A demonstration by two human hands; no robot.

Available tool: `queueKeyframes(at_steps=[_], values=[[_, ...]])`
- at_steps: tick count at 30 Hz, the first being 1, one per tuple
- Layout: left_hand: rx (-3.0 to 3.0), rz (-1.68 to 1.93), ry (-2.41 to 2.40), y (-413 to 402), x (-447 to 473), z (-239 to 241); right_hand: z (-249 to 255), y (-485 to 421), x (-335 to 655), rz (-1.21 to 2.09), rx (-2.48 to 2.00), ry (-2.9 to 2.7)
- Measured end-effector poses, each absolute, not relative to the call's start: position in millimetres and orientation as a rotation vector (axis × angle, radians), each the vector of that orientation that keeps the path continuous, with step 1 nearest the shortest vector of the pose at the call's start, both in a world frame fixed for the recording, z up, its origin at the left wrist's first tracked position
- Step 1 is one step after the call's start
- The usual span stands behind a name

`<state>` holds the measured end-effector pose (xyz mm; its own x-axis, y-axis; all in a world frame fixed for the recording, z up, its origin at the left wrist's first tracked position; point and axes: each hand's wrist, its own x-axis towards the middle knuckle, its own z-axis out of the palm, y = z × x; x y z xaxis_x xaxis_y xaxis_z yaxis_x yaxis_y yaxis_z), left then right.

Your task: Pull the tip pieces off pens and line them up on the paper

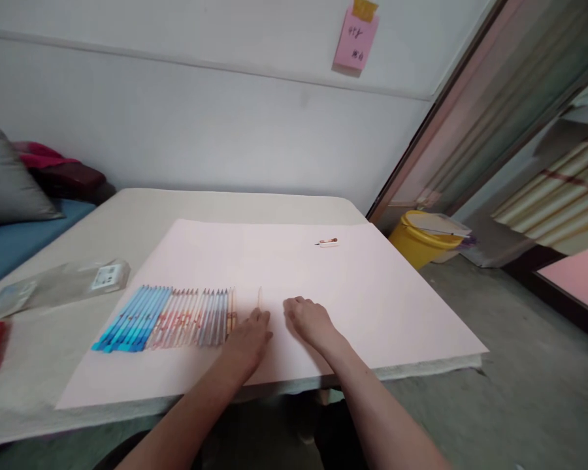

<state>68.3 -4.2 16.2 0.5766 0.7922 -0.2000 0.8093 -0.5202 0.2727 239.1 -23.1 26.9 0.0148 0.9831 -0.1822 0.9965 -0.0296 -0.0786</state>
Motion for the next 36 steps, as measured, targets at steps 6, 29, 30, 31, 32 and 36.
queueKeyframes(at_steps=[6, 29, 30, 31, 32, 36], values=[[2.285, 0.08, 1.414, 10.6, 65.0, 21.0, 19.4, -21.1, 216.2, -0.358, 2.214, 2.151], [0.575, 0.895, 1.037, 25.1, 58.3, 20.1, 21.1, -13.3, 192.2, -2.701, 2.458, 1.843], [0.509, 0.886, 0.984, 27.3, 58.2, 19.8, 22.6, -15.1, 191.7, -2.828, 2.368, 1.803], [0.46, 0.89, 0.945, 29.2, 58.4, 20.4, 23.8, -16.7, 191.6, -2.914, 2.301, 1.768], [0.425, 0.905, 0.921, 30.6, 58.6, 21.9, 24.9, -17.9, 192.1, -2.974, 2.262, 1.735], [0.391, 0.978, 0.898, 31.6, 59.3, 30.0, 29.5, -18.5, 196.8, -3.109, 2.238, 1.581]])
